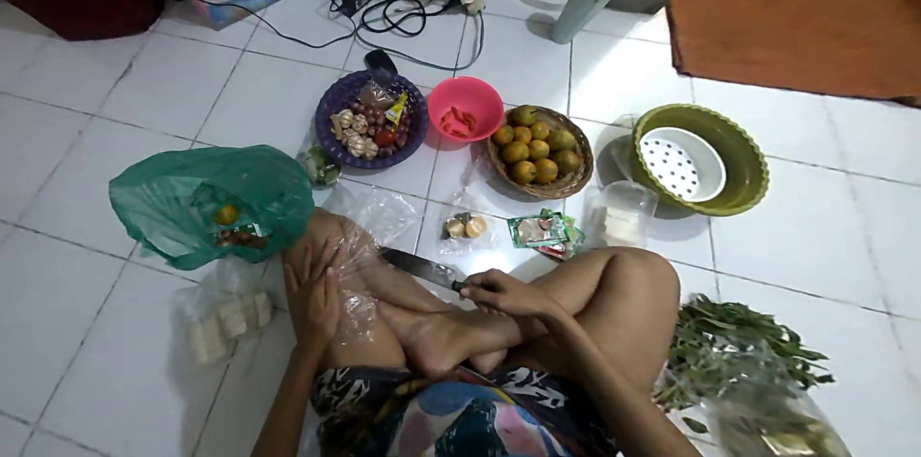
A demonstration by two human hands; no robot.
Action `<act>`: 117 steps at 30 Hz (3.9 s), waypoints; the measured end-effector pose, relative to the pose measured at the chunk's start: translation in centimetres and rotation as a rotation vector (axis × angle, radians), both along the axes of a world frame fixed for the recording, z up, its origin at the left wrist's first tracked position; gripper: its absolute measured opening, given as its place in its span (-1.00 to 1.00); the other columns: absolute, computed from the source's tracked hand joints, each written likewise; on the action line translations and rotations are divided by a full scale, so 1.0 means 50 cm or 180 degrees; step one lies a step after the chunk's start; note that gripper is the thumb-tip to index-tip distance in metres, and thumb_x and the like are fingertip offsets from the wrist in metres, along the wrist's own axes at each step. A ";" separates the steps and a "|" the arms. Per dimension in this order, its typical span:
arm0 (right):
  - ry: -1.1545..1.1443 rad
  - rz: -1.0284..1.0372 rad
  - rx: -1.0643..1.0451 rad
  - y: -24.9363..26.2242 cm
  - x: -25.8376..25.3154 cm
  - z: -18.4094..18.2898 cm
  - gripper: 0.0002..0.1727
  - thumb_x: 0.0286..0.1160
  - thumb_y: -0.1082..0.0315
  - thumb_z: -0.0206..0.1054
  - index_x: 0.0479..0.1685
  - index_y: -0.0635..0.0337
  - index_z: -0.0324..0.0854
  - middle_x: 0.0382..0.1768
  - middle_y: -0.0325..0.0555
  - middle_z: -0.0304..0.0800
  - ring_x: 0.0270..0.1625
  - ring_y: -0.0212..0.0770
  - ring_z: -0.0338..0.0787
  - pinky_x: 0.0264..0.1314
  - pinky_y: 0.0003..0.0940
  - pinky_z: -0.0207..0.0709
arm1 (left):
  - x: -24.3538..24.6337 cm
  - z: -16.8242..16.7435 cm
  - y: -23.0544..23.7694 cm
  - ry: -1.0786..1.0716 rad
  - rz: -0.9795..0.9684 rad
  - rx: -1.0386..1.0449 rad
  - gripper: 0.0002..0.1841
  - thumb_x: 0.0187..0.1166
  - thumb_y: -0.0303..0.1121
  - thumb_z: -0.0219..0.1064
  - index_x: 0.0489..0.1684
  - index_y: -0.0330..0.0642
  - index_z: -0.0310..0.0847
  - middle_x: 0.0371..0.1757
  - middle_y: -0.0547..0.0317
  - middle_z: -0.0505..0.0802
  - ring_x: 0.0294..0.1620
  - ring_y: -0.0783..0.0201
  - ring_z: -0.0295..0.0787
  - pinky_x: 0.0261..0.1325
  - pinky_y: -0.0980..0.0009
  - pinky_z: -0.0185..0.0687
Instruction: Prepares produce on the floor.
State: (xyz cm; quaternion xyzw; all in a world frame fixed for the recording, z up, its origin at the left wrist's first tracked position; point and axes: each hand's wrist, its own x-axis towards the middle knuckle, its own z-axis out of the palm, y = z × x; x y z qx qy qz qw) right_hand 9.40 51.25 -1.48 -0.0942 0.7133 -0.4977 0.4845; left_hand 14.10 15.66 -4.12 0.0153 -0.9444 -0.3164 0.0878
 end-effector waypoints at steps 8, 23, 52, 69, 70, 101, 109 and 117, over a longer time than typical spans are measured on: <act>0.0072 -0.0807 -0.0147 -0.089 -0.036 -0.043 -0.70 0.78 0.19 0.14 -0.09 0.28 0.60 -0.62 -0.39 0.48 -0.67 -0.55 0.44 -0.58 -0.64 0.34 | -0.001 0.004 -0.003 -0.0093 -0.0071 -0.0081 -0.39 0.85 -0.11 -0.35 0.56 0.00 0.61 0.65 0.15 0.61 0.80 -0.28 0.20 0.73 -0.47 -0.43; 0.0245 -0.1436 0.0391 -0.236 -0.030 0.006 -0.57 0.85 0.22 0.12 0.44 0.39 0.49 -0.38 -0.12 0.64 -0.54 -0.38 0.53 -0.41 -0.44 0.48 | 0.003 0.016 0.006 -0.0228 -0.0349 -0.0750 -0.37 0.68 0.07 -0.08 0.60 0.01 0.57 0.73 0.02 0.50 0.78 -0.44 0.15 0.61 -0.63 -0.40; 0.0857 -0.0475 0.0124 -0.057 -0.168 0.055 -0.59 0.77 0.25 0.15 0.37 0.38 0.59 -0.46 -0.27 0.63 -0.59 -0.53 0.46 -0.49 -0.56 0.40 | -0.005 0.014 0.008 -0.0290 -0.0531 -0.0854 -0.40 0.68 0.12 -0.04 0.62 0.14 0.56 0.70 0.21 0.55 0.79 -0.41 0.14 0.56 -0.69 -0.32; 0.2052 -0.2659 0.2129 0.427 -0.200 0.166 -0.54 0.84 0.25 0.11 0.34 0.55 0.58 0.12 0.49 0.70 0.09 0.16 0.71 0.29 0.07 0.50 | -0.019 -0.004 0.004 -0.0009 -0.0561 -0.0796 -0.39 0.67 0.15 -0.10 0.44 0.09 0.71 0.63 0.17 0.63 0.75 -0.52 0.14 0.56 -0.70 -0.39; 0.2059 -0.2676 0.2133 0.401 -0.216 0.123 -0.54 0.84 0.23 0.11 0.25 0.56 0.61 0.07 0.48 0.71 0.08 0.20 0.70 0.30 0.12 0.48 | -0.016 -0.006 0.000 0.0064 -0.0551 -0.0813 -0.38 0.68 0.15 -0.11 0.44 0.07 0.72 0.61 0.15 0.65 0.73 -0.54 0.17 0.55 -0.70 -0.37; -0.0078 -0.3384 -0.0815 -0.180 -0.105 0.045 -0.37 0.69 0.38 0.32 0.65 0.37 0.16 0.34 0.24 0.64 0.16 -0.04 0.79 0.09 -0.15 0.69 | -0.150 0.056 0.258 -0.1418 0.0211 0.4965 -0.39 0.87 -0.11 -0.52 0.93 0.02 -0.35 0.90 0.01 0.03 0.76 0.05 0.25 0.54 0.04 0.43; 0.0332 -0.2869 -0.0306 -0.173 -0.155 0.036 -0.66 0.73 0.43 0.22 0.33 0.51 0.50 0.16 0.27 0.72 0.05 -0.04 0.79 0.11 -0.13 0.67 | -0.156 0.037 0.290 -0.1182 -0.0030 0.4720 -0.39 0.89 -0.17 -0.50 0.89 -0.25 -0.25 0.88 -0.07 0.13 0.80 0.24 0.18 0.68 0.31 0.25; 0.0938 -0.2485 0.0397 -0.149 -0.135 -0.064 -0.70 0.65 0.58 0.19 0.25 0.57 0.59 0.12 0.39 0.74 0.02 0.10 0.82 0.20 -0.05 0.68 | -0.167 -0.017 0.259 -0.1893 0.1430 0.4990 -0.34 0.86 0.02 -0.58 0.91 -0.07 -0.26 0.87 -0.15 0.06 0.76 -0.14 0.14 0.45 -0.28 0.28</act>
